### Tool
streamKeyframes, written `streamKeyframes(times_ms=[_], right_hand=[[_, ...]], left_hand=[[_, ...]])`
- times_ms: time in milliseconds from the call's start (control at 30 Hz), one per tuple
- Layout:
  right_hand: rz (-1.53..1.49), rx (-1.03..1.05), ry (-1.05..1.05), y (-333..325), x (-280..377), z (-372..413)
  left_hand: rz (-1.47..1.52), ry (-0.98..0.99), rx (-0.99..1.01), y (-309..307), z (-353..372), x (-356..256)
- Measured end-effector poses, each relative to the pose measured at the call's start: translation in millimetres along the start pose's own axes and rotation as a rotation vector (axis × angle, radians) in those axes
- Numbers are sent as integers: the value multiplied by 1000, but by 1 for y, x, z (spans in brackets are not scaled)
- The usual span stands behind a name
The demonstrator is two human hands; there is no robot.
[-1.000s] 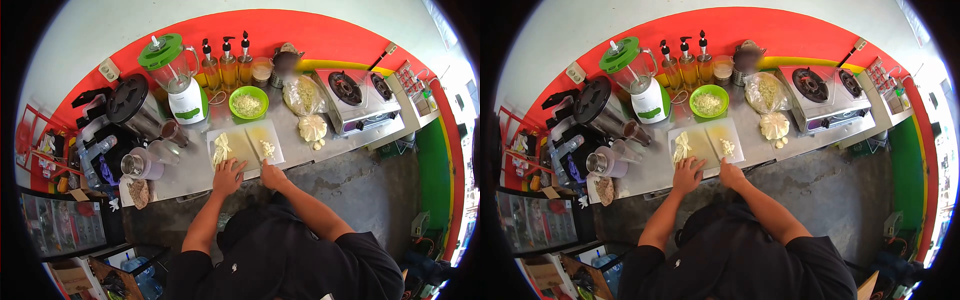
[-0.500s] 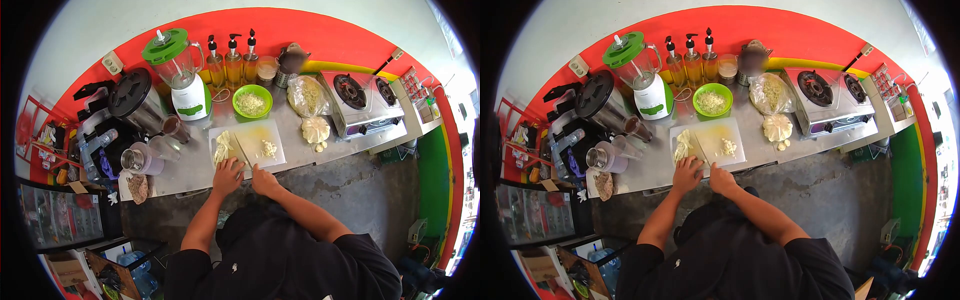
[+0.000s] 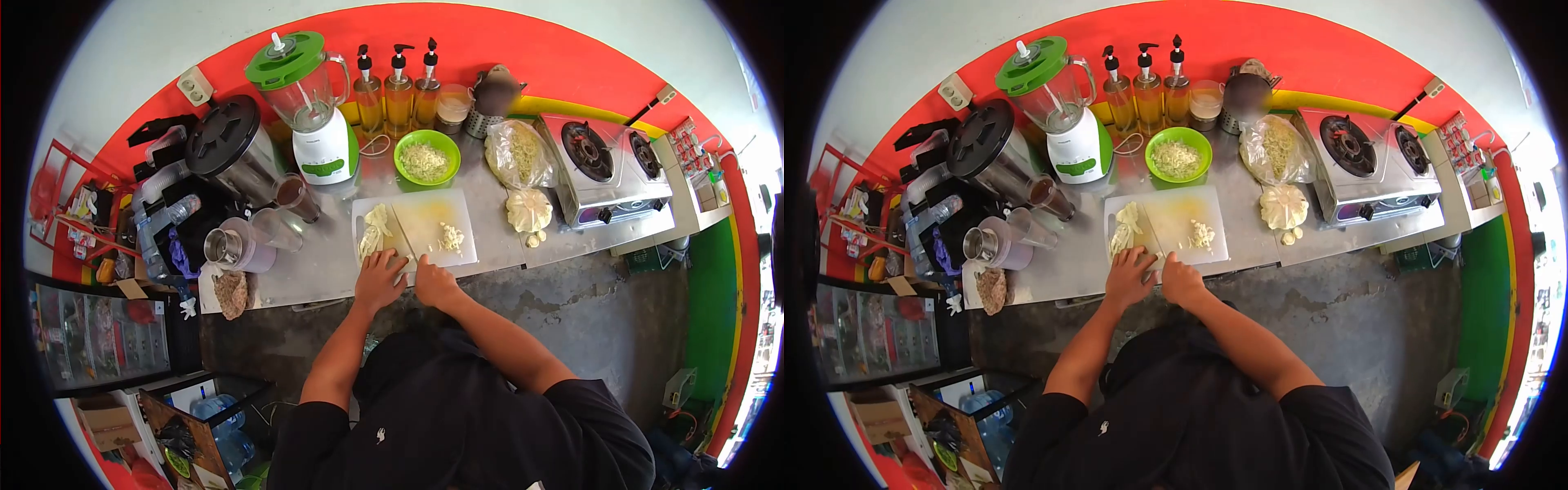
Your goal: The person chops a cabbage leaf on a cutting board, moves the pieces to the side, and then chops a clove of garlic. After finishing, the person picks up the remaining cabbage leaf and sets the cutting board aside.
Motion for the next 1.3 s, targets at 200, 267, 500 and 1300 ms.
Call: streamKeyframes(times_ms=[200,267,500,1300], right_hand=[[50,44,10,10,6,7],[25,24,-6,-2,11,0],[68,65,0,4,7,9],[109,-21,-24,15,2,-4]], left_hand=[[26,-5,-34,-1,0,2],[10,13,-23,-2,1,0],[-15,9,-23,-1,2,1],[-25,9,8,-1,-5,2]])
Point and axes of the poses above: each hand's wrist, its own z-axis away from the middle knuckle, its own y-axis out of the palm, x = y × z, the point moved 10 cm from there along -z, towards the middle knuckle, and after that the axes turned 1 degree about z, right-handed, at the moved point
